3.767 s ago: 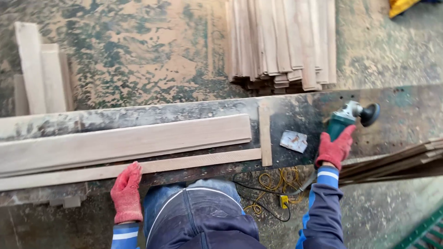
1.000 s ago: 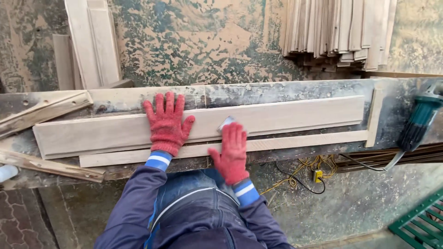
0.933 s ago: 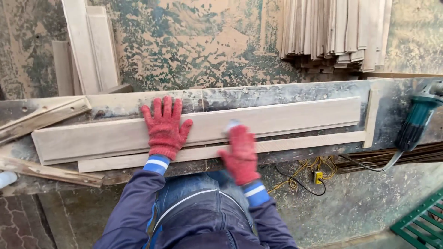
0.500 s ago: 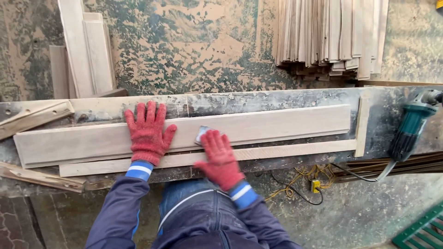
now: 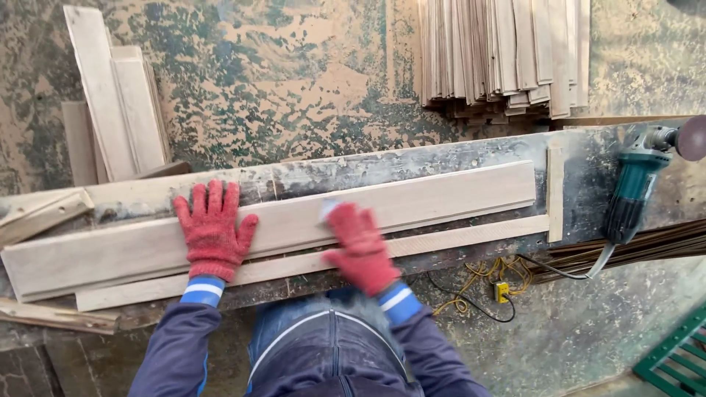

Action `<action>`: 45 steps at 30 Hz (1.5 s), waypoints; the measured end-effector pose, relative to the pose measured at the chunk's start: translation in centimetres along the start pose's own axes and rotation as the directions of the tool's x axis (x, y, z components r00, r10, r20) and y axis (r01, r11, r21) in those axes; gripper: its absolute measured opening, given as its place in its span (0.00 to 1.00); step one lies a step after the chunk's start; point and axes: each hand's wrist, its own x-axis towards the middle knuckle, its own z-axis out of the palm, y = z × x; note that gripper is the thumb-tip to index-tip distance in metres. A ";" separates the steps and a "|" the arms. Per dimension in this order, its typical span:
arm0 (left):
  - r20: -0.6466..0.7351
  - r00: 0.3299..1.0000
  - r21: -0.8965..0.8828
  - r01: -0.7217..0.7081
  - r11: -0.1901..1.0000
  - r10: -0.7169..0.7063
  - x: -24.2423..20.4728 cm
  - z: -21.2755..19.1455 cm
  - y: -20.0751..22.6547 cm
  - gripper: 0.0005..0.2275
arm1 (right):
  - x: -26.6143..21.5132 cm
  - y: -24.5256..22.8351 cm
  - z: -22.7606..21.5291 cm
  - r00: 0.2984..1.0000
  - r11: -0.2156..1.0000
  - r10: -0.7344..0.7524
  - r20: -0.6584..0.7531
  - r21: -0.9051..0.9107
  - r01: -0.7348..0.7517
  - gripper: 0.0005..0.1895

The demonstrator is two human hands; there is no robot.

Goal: Sanding a wood plank using an angle grinder and then a hand sanding block.

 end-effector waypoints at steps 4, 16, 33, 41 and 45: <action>0.008 1.000 0.018 0.000 1.000 0.000 0.3 -0.4 0.1 0.33 | -2.2 19.7 -7.4 0.919 0.813 0.326 -0.220 -0.431 -0.392 0.42; 0.061 0.998 0.035 0.028 0.999 -0.030 0.4 -0.5 0.1 0.32 | -5.1 8.3 -6.2 0.964 0.947 0.217 -0.154 -0.206 -0.246 0.48; 0.040 0.999 -0.009 0.014 1.000 -0.014 0.0 -0.1 0.0 0.31 | -7.8 15.8 -7.4 0.898 0.880 0.357 -0.258 -0.229 -0.416 0.40; 0.064 0.997 -0.022 0.042 0.999 -0.040 -0.2 -0.1 0.0 0.31 | -3.4 0.8 -1.3 0.991 0.997 -0.063 -0.122 -0.051 0.057 0.44; 0.052 0.998 -0.022 0.027 0.999 -0.026 -0.2 0.2 0.0 0.31 | -7.9 10.4 -7.0 0.979 0.935 0.107 -0.175 -0.318 -0.159 0.34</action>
